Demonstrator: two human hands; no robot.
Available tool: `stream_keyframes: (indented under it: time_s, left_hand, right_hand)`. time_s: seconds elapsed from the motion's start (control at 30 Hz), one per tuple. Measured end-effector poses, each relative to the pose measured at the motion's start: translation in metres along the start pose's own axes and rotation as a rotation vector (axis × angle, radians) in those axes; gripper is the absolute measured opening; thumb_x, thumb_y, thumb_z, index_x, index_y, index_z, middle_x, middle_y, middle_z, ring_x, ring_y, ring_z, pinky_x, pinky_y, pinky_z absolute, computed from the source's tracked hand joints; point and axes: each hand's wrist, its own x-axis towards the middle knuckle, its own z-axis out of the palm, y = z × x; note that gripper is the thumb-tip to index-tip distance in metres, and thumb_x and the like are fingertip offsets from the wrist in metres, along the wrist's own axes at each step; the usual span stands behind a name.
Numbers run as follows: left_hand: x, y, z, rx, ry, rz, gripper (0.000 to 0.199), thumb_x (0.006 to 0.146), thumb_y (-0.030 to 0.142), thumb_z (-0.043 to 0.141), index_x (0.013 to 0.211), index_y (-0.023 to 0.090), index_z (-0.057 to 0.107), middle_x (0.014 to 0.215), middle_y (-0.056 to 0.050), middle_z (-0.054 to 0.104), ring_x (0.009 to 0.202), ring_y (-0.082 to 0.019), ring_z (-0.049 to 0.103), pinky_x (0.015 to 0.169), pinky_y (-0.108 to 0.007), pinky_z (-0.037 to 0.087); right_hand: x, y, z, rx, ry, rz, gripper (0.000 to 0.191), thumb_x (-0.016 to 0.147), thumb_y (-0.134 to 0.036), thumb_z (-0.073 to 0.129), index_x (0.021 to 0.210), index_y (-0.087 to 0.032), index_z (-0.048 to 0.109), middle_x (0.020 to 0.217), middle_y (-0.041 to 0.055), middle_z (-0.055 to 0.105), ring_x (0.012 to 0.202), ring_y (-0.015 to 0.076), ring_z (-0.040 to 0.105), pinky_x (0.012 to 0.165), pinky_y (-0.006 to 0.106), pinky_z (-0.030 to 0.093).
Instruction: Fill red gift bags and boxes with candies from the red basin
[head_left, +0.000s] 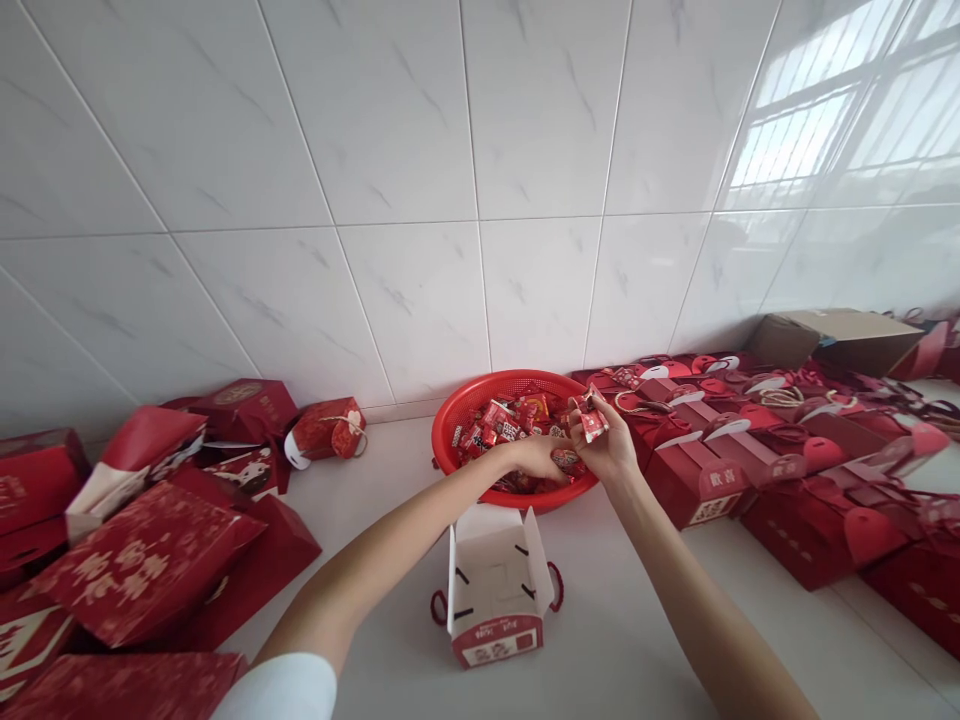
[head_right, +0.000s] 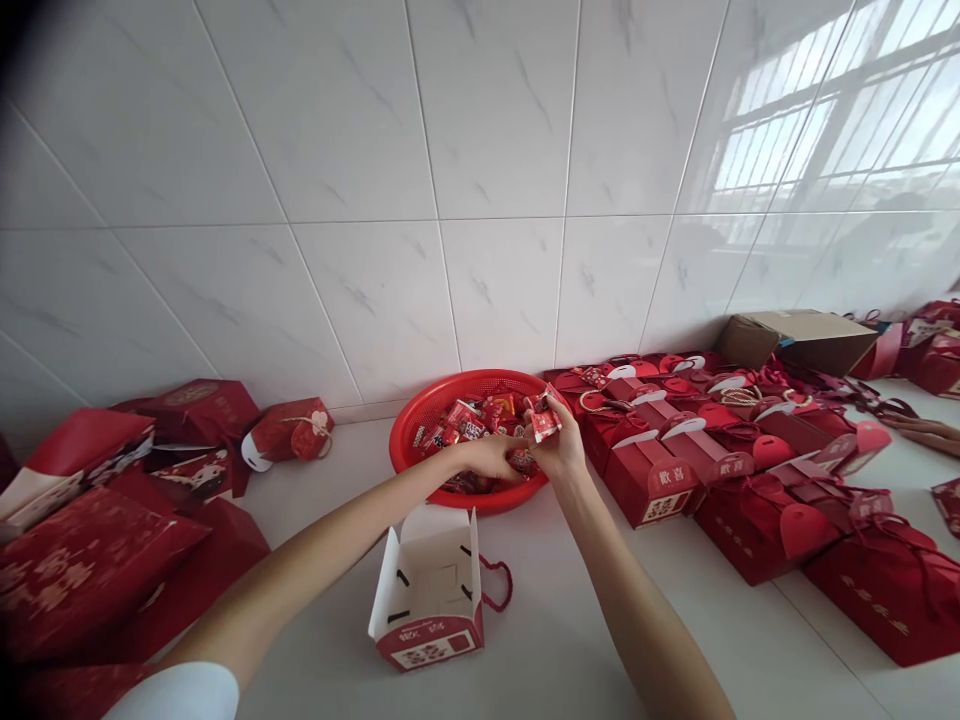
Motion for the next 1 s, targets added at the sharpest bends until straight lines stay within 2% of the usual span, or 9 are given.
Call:
stream_keyframes:
  time_s: [0.17,0.3,0.4,0.47,0.63,0.7,0.8,0.87,1.0]
  left_hand:
    - [0.006,-0.004,-0.01,-0.084,0.239,0.02,0.035,0.054,0.007,0.072,0.084,0.023,0.079,0.068,0.003,0.07,0.073,-0.023,0.067,0.066,-0.028,0.049]
    - [0.008,-0.011,-0.035,-0.134,0.535,0.1,0.036,0.055,-0.001,0.067,0.079,0.023,0.079,0.084,-0.002,0.075,0.09,-0.026,0.067,0.084,-0.032,0.051]
    - [0.002,-0.016,-0.049,-0.066,0.672,0.06,0.035,0.055,0.001,0.071,0.081,0.023,0.079,0.094,-0.006,0.074,0.1,-0.029,0.065,0.093,-0.034,0.048]
    - [-0.003,-0.016,-0.051,0.001,0.637,0.06,0.032,0.057,0.006,0.074,0.084,0.024,0.079,0.097,-0.007,0.074,0.1,-0.028,0.065,0.09,-0.032,0.048]
    - [-0.009,-0.009,-0.027,0.017,0.01,0.143,0.023,0.058,0.023,0.082,0.08,0.027,0.077,0.077,0.0,0.074,0.07,-0.021,0.067,0.062,-0.025,0.047]
    - [-0.006,-0.007,-0.016,0.041,-0.063,0.137,0.017,0.053,0.023,0.083,0.068,0.026,0.074,0.064,0.001,0.069,0.056,-0.019,0.062,0.054,-0.025,0.043]
    - [-0.002,-0.008,-0.012,0.067,0.004,0.144,0.017,0.052,0.02,0.083,0.056,0.024,0.067,0.053,0.001,0.062,0.047,-0.017,0.055,0.05,-0.026,0.041]
    - [-0.001,-0.009,-0.022,0.057,0.101,0.146,0.018,0.053,0.019,0.083,0.063,0.024,0.069,0.059,0.001,0.065,0.053,-0.019,0.058,0.054,-0.027,0.043]
    - [-0.005,-0.011,-0.052,0.019,0.47,0.149,0.037,0.058,0.016,0.08,0.093,0.025,0.074,0.09,-0.003,0.072,0.085,-0.026,0.066,0.077,-0.03,0.049]
  right_hand:
    - [0.002,0.001,-0.004,-0.047,-0.075,-0.062,0.016,0.072,-0.021,0.077,0.076,-0.021,0.062,0.072,-0.0017,0.066,0.05,0.0074,0.052,0.039,0.017,0.044]
    - [0.001,0.002,-0.003,-0.067,-0.135,-0.078,0.024,0.067,-0.021,0.082,0.073,-0.021,0.058,0.065,-0.005,0.061,0.046,0.0047,0.046,0.039,0.014,0.041]
    - [0.0,0.003,-0.002,-0.073,-0.147,-0.079,0.026,0.067,-0.021,0.082,0.07,-0.021,0.056,0.062,-0.006,0.059,0.044,0.0042,0.043,0.037,0.014,0.038]
    - [0.001,0.004,-0.002,-0.094,-0.15,-0.084,0.025,0.068,-0.021,0.08,0.07,-0.021,0.056,0.063,-0.0056,0.059,0.044,0.0046,0.043,0.037,0.015,0.038]
    - [0.003,0.005,-0.004,-0.115,-0.143,-0.076,0.02,0.071,-0.023,0.078,0.072,-0.019,0.058,0.064,-0.0031,0.06,0.045,0.0051,0.042,0.038,0.016,0.037]
    - [0.003,0.005,-0.004,-0.128,-0.148,-0.088,0.02,0.071,-0.023,0.078,0.073,-0.02,0.058,0.065,-0.0031,0.06,0.045,0.0051,0.042,0.038,0.016,0.037]
    - [0.0,0.006,-0.002,-0.136,-0.147,-0.097,0.018,0.071,-0.024,0.077,0.074,-0.02,0.06,0.066,-0.0033,0.061,0.044,0.0052,0.041,0.037,0.017,0.036]
    - [-0.002,0.007,0.0,-0.12,-0.136,-0.094,0.017,0.071,-0.024,0.076,0.073,-0.02,0.06,0.065,-0.0034,0.06,0.043,0.0054,0.041,0.036,0.018,0.036]
    - [-0.003,0.008,0.002,-0.105,-0.11,-0.093,0.016,0.071,-0.023,0.076,0.074,-0.02,0.061,0.063,-0.0037,0.06,0.043,0.005,0.041,0.036,0.016,0.037]
